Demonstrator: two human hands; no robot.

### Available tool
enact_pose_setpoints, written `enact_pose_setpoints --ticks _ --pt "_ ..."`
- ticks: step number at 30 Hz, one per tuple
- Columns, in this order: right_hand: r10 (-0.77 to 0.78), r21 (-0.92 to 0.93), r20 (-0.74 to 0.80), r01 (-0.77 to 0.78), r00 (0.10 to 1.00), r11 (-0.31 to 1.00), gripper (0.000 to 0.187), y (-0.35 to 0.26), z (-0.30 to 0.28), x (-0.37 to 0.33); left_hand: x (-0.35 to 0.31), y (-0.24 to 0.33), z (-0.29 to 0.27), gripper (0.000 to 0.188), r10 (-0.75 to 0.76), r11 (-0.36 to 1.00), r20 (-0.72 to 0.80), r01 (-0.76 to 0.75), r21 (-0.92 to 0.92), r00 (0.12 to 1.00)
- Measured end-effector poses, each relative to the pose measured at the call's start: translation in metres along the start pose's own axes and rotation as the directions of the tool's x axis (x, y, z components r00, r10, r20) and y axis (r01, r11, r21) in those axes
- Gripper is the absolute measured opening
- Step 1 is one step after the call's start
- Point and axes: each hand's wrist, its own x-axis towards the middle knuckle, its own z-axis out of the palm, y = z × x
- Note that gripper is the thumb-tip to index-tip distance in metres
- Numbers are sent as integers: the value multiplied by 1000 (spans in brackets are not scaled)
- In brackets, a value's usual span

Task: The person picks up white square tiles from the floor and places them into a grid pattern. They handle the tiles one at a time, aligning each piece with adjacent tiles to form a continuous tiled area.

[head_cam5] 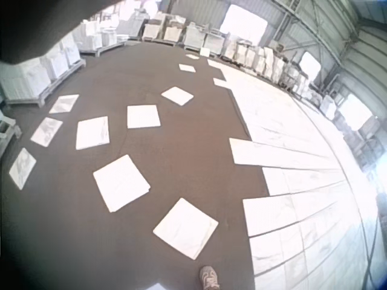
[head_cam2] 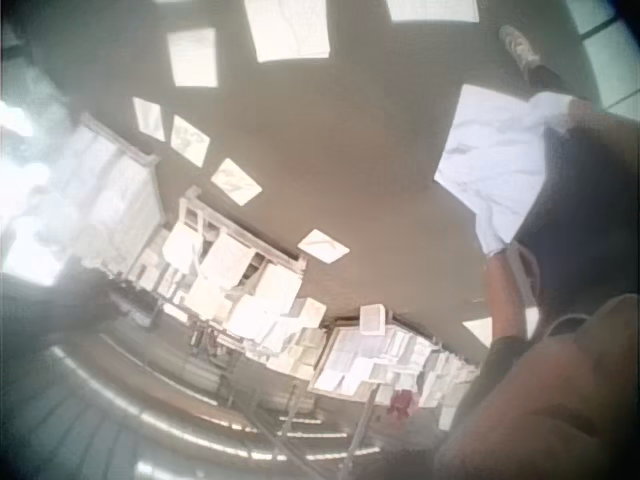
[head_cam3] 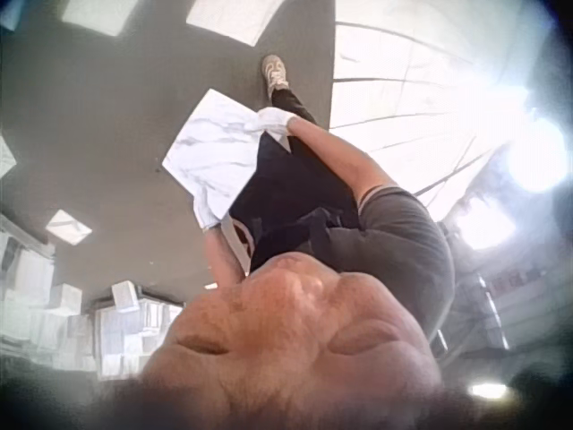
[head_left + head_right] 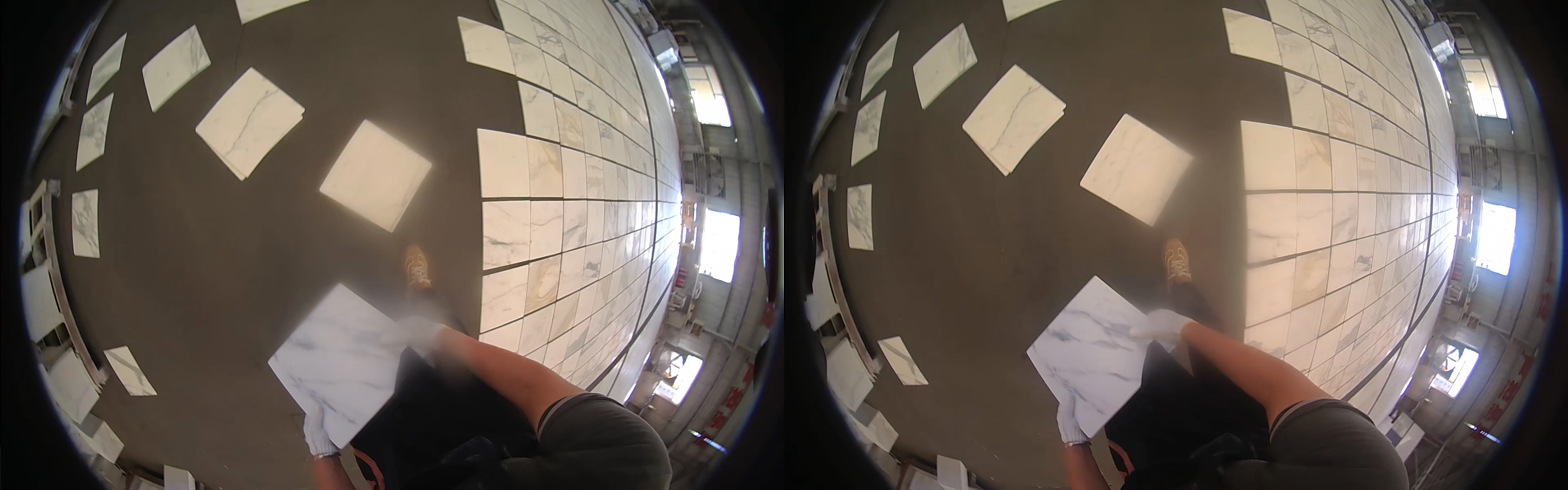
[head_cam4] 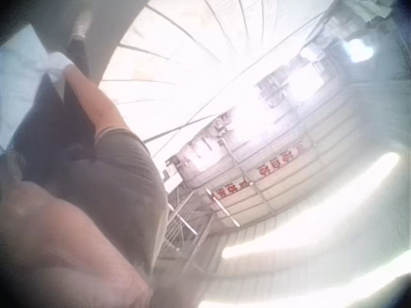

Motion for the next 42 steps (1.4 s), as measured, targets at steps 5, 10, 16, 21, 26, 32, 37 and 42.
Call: enact_pose_setpoints --ticks 5,10,16,21,26,32,37,42 --pt "22 12 -136 -21 990 1000 52 -4 -18 -162 -118 39 75 52 -60 980 76 44 196 995" --pt "-116 93 -204 138 972 986 65 -39 -68 -267 -170 74 171 47 -21 929 133 -30 370 991" --pt "-219 266 -345 319 913 910 48 -78 -115 -323 -178 121 250 43 63 882 256 -174 437 965" --pt "-360 -46 -481 387 799 921 50 -113 -112 -359 -150 184 280 39 55 826 398 -266 497 916" --pt "-182 397 -627 511 757 762 64 -134 -81 -379 -91 243 324 37 31 539 663 -571 620 748" --pt "37 541 -667 450 744 710 60 -118 -84 -362 -80 279 412 29 -179 683 567 -313 660 804" --pt "96 606 -711 538 697 586 56 -104 -127 -368 -53 279 527 30 -193 234 728 -689 686 658" --pt "121 690 -677 569 726 448 55 -102 -241 -382 -38 242 642 33 -214 309 598 -527 791 772"
